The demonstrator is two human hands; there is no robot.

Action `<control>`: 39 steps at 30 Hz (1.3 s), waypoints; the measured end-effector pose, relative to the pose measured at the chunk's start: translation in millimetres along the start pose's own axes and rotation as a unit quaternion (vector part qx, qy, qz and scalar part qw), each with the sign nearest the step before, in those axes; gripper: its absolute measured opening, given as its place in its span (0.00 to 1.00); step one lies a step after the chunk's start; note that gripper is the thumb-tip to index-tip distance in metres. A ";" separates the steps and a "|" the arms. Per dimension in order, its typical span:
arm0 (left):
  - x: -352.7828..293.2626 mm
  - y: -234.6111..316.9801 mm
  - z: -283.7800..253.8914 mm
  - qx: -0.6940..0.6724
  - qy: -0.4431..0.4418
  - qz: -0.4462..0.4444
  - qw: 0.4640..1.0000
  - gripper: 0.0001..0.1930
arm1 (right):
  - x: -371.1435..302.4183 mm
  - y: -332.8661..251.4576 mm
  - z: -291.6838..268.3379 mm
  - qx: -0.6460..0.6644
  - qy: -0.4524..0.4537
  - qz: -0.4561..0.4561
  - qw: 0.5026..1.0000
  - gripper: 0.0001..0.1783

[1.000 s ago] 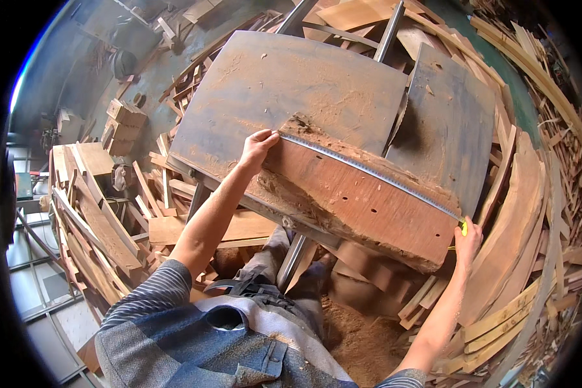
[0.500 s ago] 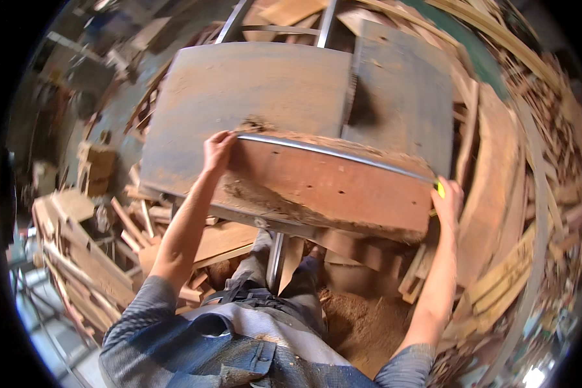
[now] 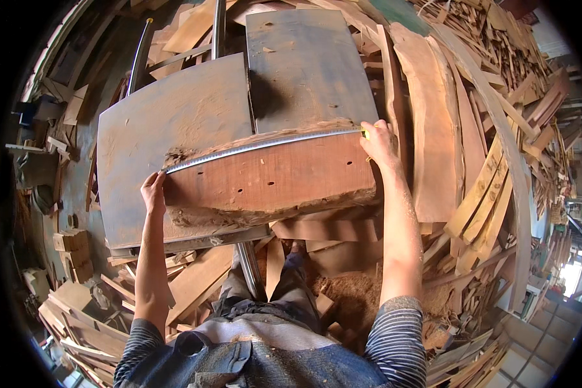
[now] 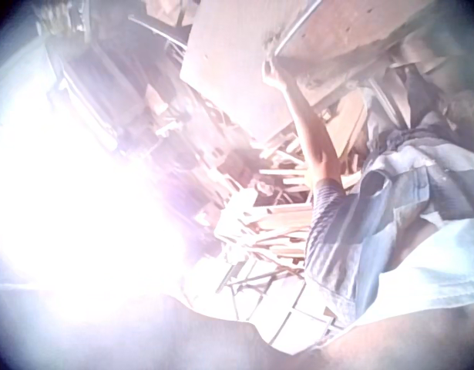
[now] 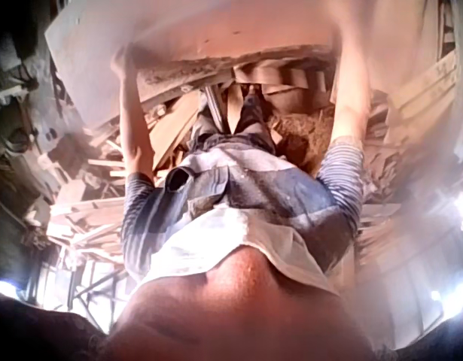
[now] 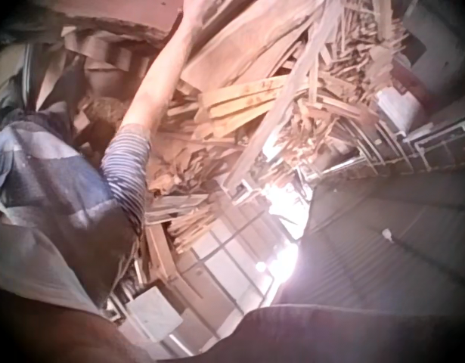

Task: The person picks up a tape measure from a table and uses it to measure the length and width of a large wooden block resting on a workbench.

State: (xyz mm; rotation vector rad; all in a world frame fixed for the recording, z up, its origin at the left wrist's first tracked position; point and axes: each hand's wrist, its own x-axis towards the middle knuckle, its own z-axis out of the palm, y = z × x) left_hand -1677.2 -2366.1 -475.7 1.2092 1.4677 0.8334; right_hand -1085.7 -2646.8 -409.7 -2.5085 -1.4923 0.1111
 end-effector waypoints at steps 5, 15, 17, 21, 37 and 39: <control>-2.1 3.1 2.8 0.013 0.013 -0.013 1.000 0.10 | 0.1 0.5 3.6 0.002 -0.003 0.010 1.000 0.25; -4.0 1.1 4.1 0.018 0.022 0.036 0.999 0.12 | -1.9 -3.6 1.5 0.006 0.010 -0.016 1.000 0.25; -5.2 0.4 5.0 0.002 0.020 0.026 0.999 0.12 | -3.9 -8.0 -3.1 0.004 -0.003 0.001 1.000 0.26; -7.9 1.9 2.2 -0.014 0.018 0.003 1.000 0.11 | -1.3 -14.1 -4.5 0.007 -0.016 0.005 1.000 0.26; -8.0 4.8 6.2 0.003 0.024 0.031 0.999 0.12 | -3.4 -12.6 -4.0 -0.026 -0.013 0.003 1.000 0.26; -6.0 -3.8 3.8 0.002 0.033 0.036 0.999 0.11 | -4.3 -16.2 -5.3 -0.032 -0.011 -0.001 0.999 0.26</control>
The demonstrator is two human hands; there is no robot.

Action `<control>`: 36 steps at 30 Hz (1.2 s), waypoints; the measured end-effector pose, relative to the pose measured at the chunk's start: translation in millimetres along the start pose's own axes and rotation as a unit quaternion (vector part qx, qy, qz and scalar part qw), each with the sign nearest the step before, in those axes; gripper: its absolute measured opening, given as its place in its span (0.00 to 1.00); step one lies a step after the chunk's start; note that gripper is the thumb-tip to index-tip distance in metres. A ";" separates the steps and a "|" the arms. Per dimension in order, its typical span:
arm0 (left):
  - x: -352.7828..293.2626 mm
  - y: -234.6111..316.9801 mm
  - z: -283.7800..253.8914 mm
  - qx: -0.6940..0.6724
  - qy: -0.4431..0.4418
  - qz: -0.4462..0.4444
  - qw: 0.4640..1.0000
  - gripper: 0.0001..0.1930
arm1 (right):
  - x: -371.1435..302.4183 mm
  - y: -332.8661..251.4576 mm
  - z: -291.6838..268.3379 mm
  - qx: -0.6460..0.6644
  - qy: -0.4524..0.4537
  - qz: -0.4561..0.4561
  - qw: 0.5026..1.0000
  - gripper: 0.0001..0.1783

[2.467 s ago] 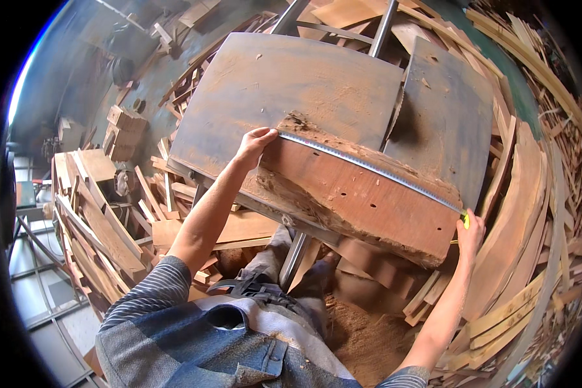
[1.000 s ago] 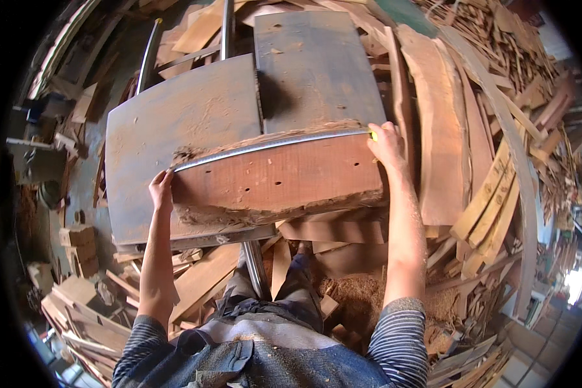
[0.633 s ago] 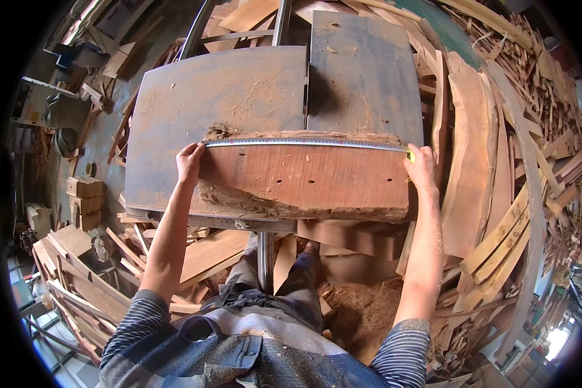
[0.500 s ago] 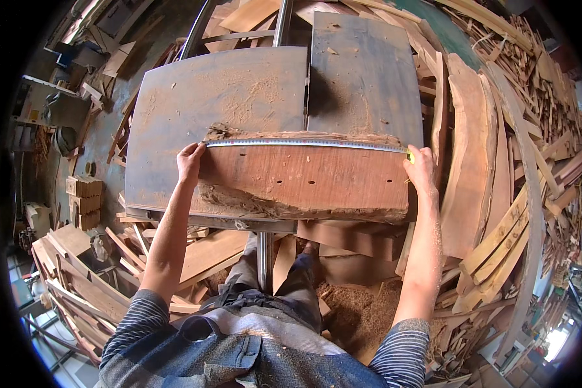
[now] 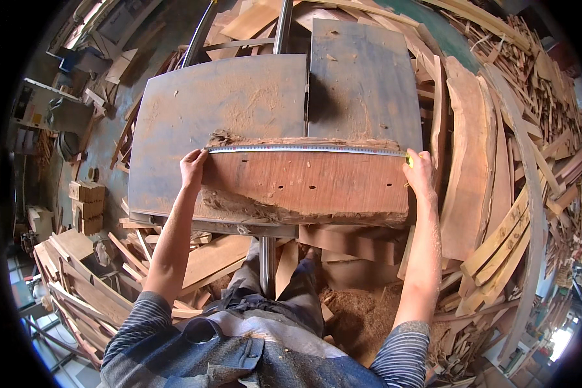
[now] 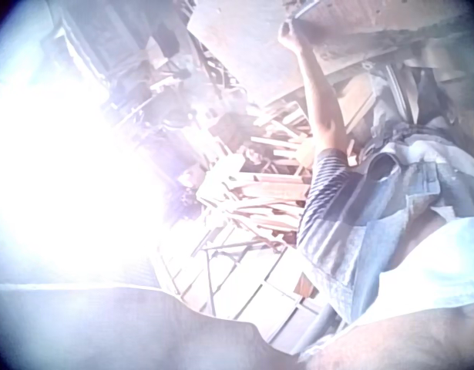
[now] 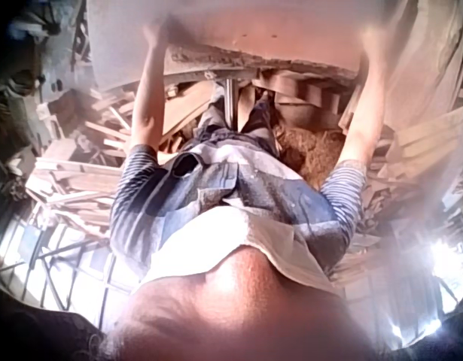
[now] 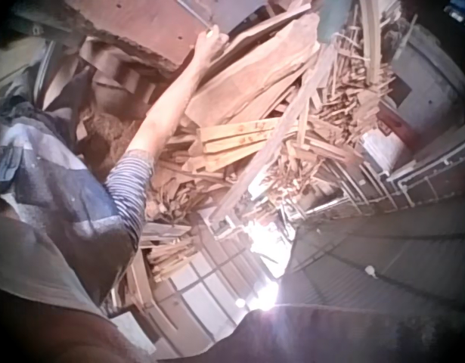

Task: The person picks up a tape measure from a table and uses it to measure the length and width of a large wooden block resting on a workbench.

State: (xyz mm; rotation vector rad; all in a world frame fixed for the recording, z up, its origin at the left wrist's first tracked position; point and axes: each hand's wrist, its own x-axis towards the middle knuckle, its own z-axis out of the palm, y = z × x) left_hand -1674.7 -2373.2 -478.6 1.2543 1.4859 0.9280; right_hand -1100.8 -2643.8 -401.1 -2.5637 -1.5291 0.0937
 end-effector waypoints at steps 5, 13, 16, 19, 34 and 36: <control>5.6 -10.7 7.1 -0.015 0.005 0.001 1.000 0.10 | -20.0 -6.8 6.7 0.052 0.040 -0.027 0.997 0.27; -8.9 -9.2 -11.8 -0.021 -0.009 0.066 0.998 0.10 | -131.5 -189.2 -31.0 0.191 -0.095 -0.163 0.963 0.27; -62.4 27.8 -29.4 0.052 -0.060 0.075 0.994 0.09 | -192.7 -247.6 -9.7 0.239 -0.179 -0.131 0.945 0.30; -140.3 51.9 -39.3 -0.010 -0.127 0.123 0.984 0.06 | -250.6 -287.8 9.2 0.413 -0.164 -0.064 0.893 0.30; -329.4 -53.6 -65.1 0.126 -0.240 -0.112 0.956 0.13 | -370.9 -240.6 33.7 0.474 -0.412 0.244 0.739 0.30; -344.6 -65.3 -68.9 0.155 -0.207 -0.114 0.959 0.15 | -372.4 -208.3 65.7 0.443 -0.409 0.175 0.778 0.29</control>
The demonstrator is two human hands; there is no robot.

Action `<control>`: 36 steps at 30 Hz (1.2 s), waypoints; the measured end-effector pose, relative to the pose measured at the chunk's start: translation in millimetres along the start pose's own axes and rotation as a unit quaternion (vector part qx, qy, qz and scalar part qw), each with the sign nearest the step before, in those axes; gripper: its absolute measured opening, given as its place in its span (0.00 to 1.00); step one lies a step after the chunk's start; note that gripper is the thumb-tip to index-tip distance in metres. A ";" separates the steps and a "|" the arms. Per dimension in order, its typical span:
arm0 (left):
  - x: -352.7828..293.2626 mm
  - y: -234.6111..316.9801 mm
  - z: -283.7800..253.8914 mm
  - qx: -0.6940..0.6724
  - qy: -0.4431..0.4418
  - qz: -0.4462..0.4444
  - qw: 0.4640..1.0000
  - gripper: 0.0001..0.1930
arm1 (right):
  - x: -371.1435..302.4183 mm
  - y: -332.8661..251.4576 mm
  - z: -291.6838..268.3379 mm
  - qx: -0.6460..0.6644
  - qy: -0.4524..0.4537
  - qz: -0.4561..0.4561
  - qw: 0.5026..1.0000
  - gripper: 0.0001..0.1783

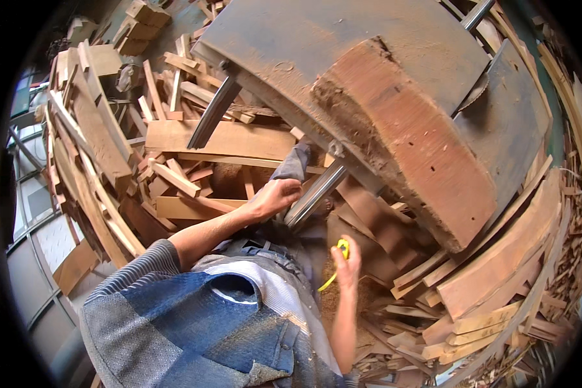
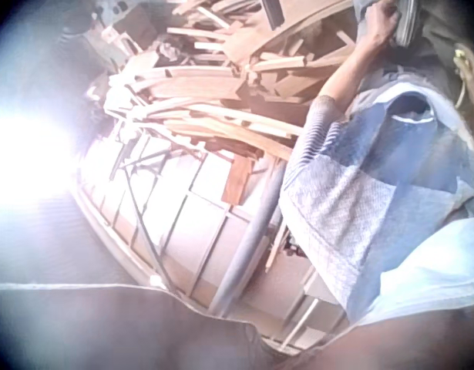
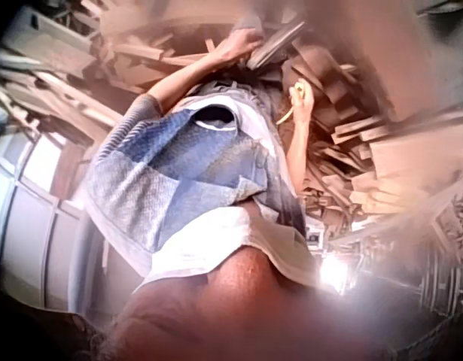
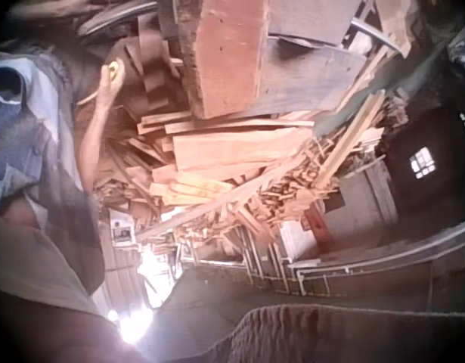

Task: The person picks up a tape measure from a table and uses it to measure the length and width of a large wooden block resting on a workbench.

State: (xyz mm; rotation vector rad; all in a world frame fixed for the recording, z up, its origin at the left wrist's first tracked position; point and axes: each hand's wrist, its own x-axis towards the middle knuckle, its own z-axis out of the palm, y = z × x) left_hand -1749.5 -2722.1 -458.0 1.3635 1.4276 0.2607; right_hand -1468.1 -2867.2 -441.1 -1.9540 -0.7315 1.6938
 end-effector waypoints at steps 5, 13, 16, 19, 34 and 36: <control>-30.5 -9.4 13.1 0.005 -0.011 -0.036 0.999 0.15 | 12.7 12.9 -40.6 -0.109 0.049 -0.078 0.990 0.26; -51.6 -6.6 50.5 -0.183 -0.042 -0.025 0.982 0.20 | -8.5 -12.1 -21.9 0.014 0.006 -0.009 1.000 0.28; -59.5 3.8 60.4 -0.294 -0.120 -0.056 0.947 0.22 | -6.8 -20.8 16.1 -0.002 -0.054 -0.025 0.998 0.32; -75.2 25.8 57.9 -0.467 -0.171 -0.139 0.856 0.21 | 2.3 -20.1 51.9 -0.086 -0.091 -0.162 0.979 0.34; -64.3 0.1 -16.8 -0.532 -0.104 -0.122 0.832 0.19 | 1.4 36.9 -1.1 0.137 0.090 -0.057 0.985 0.20; -49.0 21.9 -46.6 -0.491 -0.107 -0.098 0.859 0.20 | -3.1 53.5 -16.3 0.184 0.129 -0.046 0.973 0.20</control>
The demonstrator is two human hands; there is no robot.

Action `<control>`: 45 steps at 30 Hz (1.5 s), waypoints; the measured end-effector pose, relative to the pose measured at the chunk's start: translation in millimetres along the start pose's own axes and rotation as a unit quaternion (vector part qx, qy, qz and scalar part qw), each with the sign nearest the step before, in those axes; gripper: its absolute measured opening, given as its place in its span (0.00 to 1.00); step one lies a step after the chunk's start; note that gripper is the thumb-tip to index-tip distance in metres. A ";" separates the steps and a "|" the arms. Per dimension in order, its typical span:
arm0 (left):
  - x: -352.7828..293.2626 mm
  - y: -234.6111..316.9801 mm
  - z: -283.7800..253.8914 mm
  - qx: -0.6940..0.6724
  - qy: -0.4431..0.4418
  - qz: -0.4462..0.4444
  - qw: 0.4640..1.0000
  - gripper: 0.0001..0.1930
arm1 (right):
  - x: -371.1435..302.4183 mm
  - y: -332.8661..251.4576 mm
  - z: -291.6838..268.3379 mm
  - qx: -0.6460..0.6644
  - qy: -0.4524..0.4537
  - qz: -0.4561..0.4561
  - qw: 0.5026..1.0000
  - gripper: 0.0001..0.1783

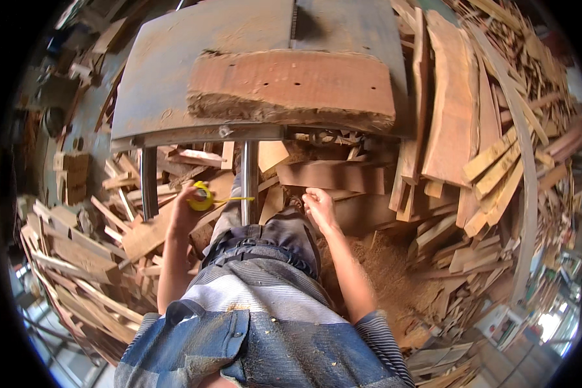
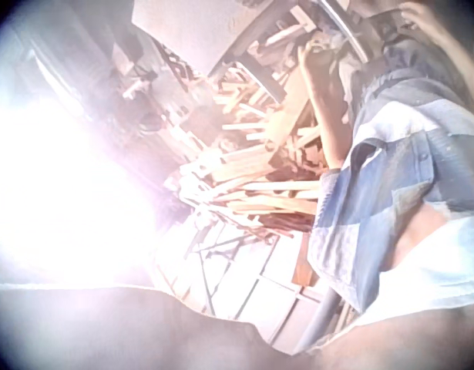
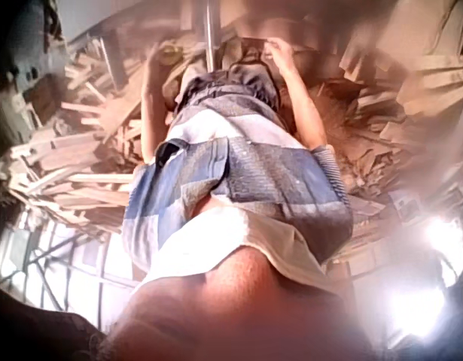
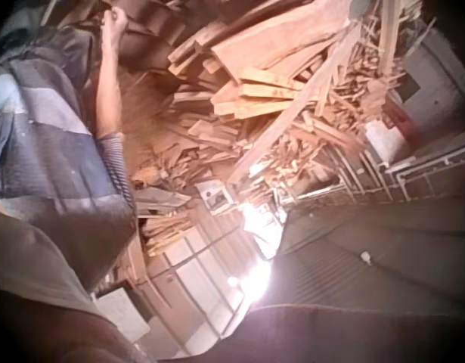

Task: The person picks up a tape measure from a table and uses it to measure the length and width of a large wooden block resting on a workbench.

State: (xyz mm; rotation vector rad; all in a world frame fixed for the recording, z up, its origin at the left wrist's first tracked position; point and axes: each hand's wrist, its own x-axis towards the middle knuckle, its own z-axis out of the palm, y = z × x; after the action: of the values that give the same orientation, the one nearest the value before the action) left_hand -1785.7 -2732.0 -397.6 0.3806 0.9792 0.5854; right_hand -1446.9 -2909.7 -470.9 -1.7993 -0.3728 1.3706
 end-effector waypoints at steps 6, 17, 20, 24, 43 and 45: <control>47.8 112.5 -3.0 0.195 0.111 0.135 0.965 0.22 | 18.1 26.9 -48.9 0.088 0.132 0.022 0.987 0.20; 198.8 191.2 -74.1 0.815 0.273 0.288 0.422 0.36 | 172.7 83.6 -135.2 0.414 0.289 0.044 0.862 0.04; 223.4 192.4 -108.1 0.797 0.277 0.334 0.420 0.33 | 229.5 99.8 -161.5 0.450 0.322 0.052 0.831 0.05; 233.9 184.0 -118.2 0.782 0.330 0.343 0.403 0.29 | 277.2 118.3 -192.8 0.483 0.288 -0.015 0.827 0.06; 248.0 106.8 41.8 0.601 0.294 0.387 0.634 0.23 | 339.7 104.8 -198.6 0.513 0.347 0.046 0.784 0.06; 248.9 103.3 38.4 0.596 0.312 0.405 0.619 0.24 | 342.4 105.1 -198.6 0.512 0.344 0.045 0.786 0.06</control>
State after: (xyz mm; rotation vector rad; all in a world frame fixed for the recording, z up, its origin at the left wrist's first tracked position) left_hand -1677.0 -2498.5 -485.8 2.0204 1.8232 0.8233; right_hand -1168.7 -2833.2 -761.6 -1.2078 0.7441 0.6114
